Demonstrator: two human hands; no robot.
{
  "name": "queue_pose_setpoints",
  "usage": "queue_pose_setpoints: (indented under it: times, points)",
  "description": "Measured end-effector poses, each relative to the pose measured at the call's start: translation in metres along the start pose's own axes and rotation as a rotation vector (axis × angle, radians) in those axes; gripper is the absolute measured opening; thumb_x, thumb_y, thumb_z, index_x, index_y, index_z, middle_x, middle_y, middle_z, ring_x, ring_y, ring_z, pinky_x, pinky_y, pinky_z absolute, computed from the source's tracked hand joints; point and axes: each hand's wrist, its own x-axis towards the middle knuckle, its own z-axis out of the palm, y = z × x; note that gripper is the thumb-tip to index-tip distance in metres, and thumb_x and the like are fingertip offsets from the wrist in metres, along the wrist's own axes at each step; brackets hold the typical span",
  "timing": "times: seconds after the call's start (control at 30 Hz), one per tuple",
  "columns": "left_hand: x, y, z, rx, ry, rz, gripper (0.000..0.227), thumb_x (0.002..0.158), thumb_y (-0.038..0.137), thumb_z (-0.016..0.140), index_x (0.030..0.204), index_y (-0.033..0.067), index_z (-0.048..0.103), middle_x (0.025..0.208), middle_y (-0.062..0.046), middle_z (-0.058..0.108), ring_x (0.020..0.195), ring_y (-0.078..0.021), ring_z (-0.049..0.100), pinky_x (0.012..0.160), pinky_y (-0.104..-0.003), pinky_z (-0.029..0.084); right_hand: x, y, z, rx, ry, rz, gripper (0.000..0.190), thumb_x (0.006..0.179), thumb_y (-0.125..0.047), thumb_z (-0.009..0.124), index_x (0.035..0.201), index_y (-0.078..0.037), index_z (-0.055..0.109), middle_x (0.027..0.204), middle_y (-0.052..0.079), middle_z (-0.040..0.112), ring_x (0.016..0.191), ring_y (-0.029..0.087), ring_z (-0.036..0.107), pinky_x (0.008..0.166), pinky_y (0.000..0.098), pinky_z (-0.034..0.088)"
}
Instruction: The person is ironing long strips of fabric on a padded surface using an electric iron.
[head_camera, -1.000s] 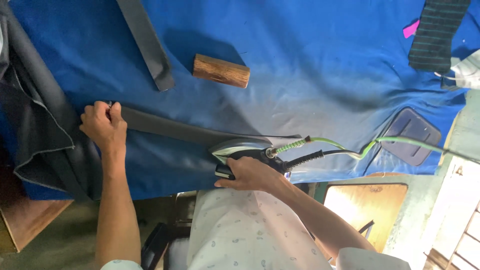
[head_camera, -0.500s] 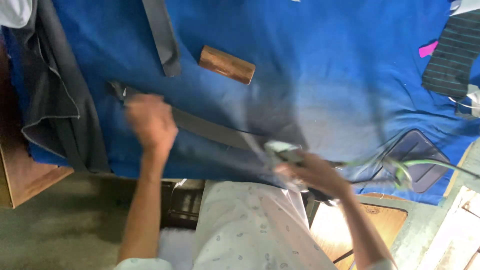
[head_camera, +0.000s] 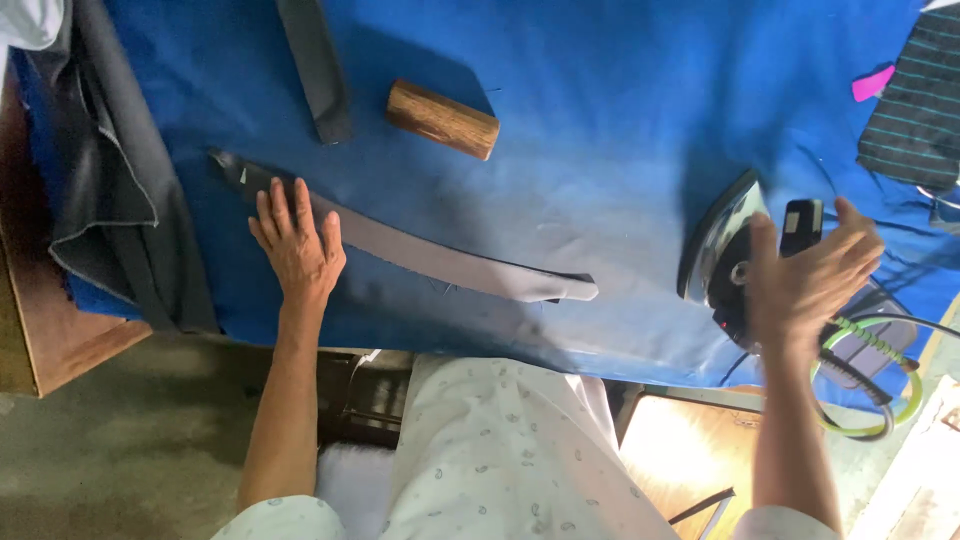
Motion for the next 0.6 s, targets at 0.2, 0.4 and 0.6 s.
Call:
queue_pose_setpoints:
  times: [0.2,0.4,0.6]
  points:
    - [0.0,-0.02,0.039,0.114,0.083,0.082,0.062,0.115,0.043,0.032,0.162,0.0031,0.04,0.163,-0.031,0.028,0.147,-0.0533,0.023,0.106,-0.077,0.018,-0.106,-0.058,0.115,-0.2,0.089,-0.546,0.078,0.07,-0.035,0.09,0.138,-0.013,0.056,0.14,0.018,0.049,0.12,0.035,0.052,0.102,0.0473,0.042]
    - [0.025,-0.033,0.039,0.098,0.059,0.164,0.064,0.115,0.045,0.036,0.16,-0.0002,0.042,0.161,-0.036,0.028,0.148,-0.0542,0.018,0.104,-0.079,0.011,-0.106,-0.054,0.153,-0.14,0.288,-0.403,0.097,0.081,-0.075,0.07,0.147,-0.007,0.045,0.141,0.025,0.04,0.117,0.041,0.05,0.093,0.0537,0.043]
    - [0.026,0.021,0.017,0.093,0.154,0.211,0.059,0.108,0.038,0.059,0.149,-0.0046,0.058,0.159,-0.037,0.033,0.145,-0.0567,0.03,0.104,-0.076,0.025,-0.1,-0.048,0.141,-0.065,0.308,-0.37,0.099,0.081,-0.063,0.079,0.149,-0.003,0.039,0.141,0.028,0.038,0.107,0.04,0.049,0.091,0.0535,0.042]
